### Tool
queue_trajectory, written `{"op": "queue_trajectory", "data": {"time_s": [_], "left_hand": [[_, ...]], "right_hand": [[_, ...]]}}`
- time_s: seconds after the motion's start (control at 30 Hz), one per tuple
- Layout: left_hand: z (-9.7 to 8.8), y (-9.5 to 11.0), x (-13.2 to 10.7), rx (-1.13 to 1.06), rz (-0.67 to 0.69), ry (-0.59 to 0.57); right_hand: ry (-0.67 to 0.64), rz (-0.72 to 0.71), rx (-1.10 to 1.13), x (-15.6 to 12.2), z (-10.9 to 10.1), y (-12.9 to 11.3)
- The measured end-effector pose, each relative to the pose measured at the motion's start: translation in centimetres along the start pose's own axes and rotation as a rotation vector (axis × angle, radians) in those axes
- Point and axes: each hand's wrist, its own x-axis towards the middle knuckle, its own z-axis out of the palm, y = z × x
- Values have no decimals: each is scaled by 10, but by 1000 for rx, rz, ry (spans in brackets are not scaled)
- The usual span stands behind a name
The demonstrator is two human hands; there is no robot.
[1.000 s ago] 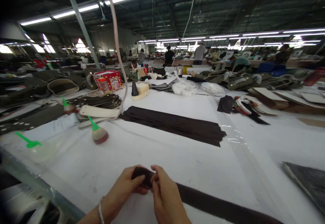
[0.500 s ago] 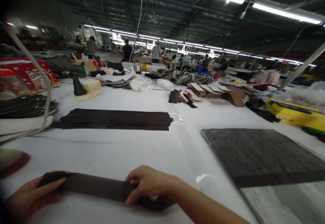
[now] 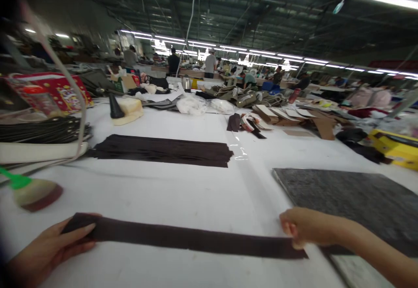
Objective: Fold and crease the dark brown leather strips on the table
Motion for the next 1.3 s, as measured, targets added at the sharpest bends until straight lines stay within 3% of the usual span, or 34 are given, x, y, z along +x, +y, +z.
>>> {"op": "queue_trajectory", "data": {"time_s": [0.07, 0.13, 0.27, 0.33, 0.4, 0.47, 0.63, 0.73, 0.83, 0.93, 1.07, 1.3], "left_hand": [[5, 7, -14, -26, 53, -45], [9, 12, -23, -59, 100, -108], [8, 14, -22, -62, 155, -71], [5, 12, -20, -51, 176, -63], [2, 9, -18, -29, 197, -68], [-1, 7, -15, 9, 220, -68], [-14, 3, -13, 164, 327, 45], [-20, 0, -23, 388, 574, 204], [-23, -8, -32, 903, 948, 143], [-27, -18, -33, 1274, 1140, 55], [-36, -23, -27, 1446, 1205, 80], [-43, -18, -26, 1448, 1188, 80]], "right_hand": [[288, -105, -158, 23, 10, -21], [437, -302, -70, 54, 27, -70], [416, -633, 181, 93, 67, -223], [290, -724, 149, 99, 80, -297], [281, -735, 112, 104, 89, -352], [309, -709, 107, 113, 94, -385], [354, -670, 120, 129, 109, -406], [376, -672, 112, 132, 115, -408], [389, -686, 107, 134, 119, -410], [390, -705, 108, 138, 121, -410], [400, -742, 119, 143, 122, -409], [402, -801, 134, 145, 126, -407]]}}
